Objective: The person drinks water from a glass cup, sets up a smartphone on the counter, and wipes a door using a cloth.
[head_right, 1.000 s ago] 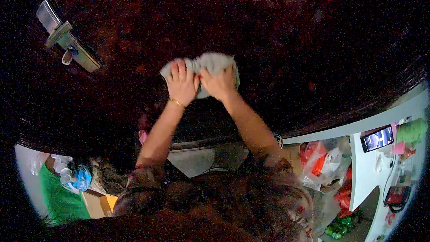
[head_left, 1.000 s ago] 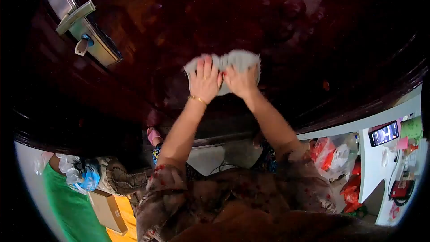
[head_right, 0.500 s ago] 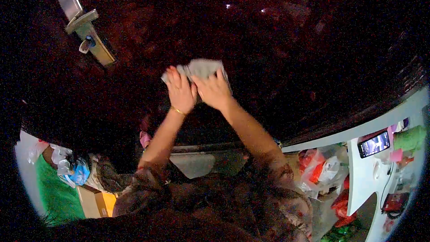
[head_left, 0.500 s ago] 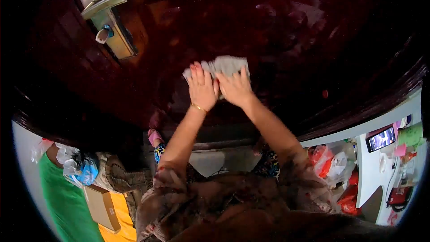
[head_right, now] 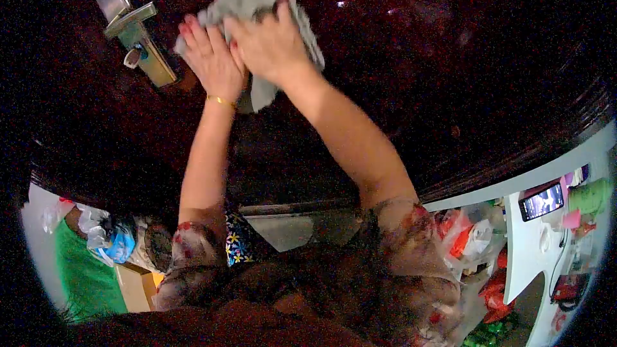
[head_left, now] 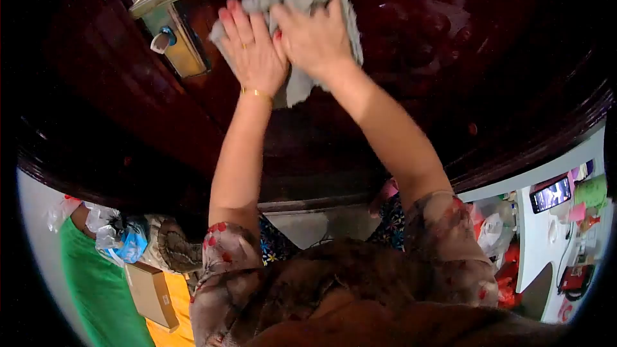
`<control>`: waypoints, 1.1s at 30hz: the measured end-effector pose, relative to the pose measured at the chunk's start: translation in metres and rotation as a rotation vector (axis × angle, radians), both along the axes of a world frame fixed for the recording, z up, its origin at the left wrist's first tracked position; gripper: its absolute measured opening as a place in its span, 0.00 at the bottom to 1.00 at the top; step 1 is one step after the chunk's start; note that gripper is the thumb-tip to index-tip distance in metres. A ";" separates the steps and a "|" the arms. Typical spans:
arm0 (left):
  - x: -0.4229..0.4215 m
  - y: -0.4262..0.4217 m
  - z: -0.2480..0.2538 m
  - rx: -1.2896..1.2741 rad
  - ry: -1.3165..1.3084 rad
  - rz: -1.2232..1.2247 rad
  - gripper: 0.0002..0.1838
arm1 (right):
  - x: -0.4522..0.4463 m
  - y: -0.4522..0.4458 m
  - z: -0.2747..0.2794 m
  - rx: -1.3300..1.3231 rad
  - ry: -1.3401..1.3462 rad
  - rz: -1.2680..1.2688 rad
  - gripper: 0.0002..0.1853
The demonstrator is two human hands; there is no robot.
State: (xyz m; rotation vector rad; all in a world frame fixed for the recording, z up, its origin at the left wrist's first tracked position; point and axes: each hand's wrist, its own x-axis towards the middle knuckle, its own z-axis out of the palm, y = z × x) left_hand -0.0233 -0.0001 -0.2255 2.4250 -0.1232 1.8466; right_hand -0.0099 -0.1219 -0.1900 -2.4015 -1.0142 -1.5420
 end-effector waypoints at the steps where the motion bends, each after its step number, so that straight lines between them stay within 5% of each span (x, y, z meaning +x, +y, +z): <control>1: -0.002 0.004 -0.024 -0.008 0.063 0.001 0.20 | -0.001 -0.001 -0.022 -0.037 0.057 0.039 0.14; 3: -0.008 0.009 -0.082 0.018 0.131 0.013 0.19 | 0.002 -0.004 -0.075 -0.096 0.001 0.065 0.10; 9: -0.037 -0.008 -0.226 -0.049 0.472 -0.031 0.20 | -0.011 -0.041 -0.184 -0.663 0.561 0.087 0.12; 14: -0.044 -0.033 -0.235 -0.047 0.497 -0.104 0.26 | -0.014 -0.085 -0.224 -0.375 0.216 0.146 0.14; 18: -0.029 -0.062 -0.186 0.021 0.414 -0.126 0.30 | -0.019 -0.105 -0.187 -0.059 0.094 0.136 0.16; 20: -0.017 -0.079 -0.136 0.071 0.332 -0.122 0.29 | -0.019 -0.108 -0.132 0.002 0.127 -0.042 0.18; 28: 0.034 -0.153 0.102 0.266 -0.254 -0.084 0.25 | 0.017 -0.148 0.075 0.502 -0.168 -0.021 0.28; 33: 0.057 -0.185 0.131 0.193 -0.292 0.016 0.28 | 0.044 -0.179 0.102 0.525 -0.265 0.004 0.24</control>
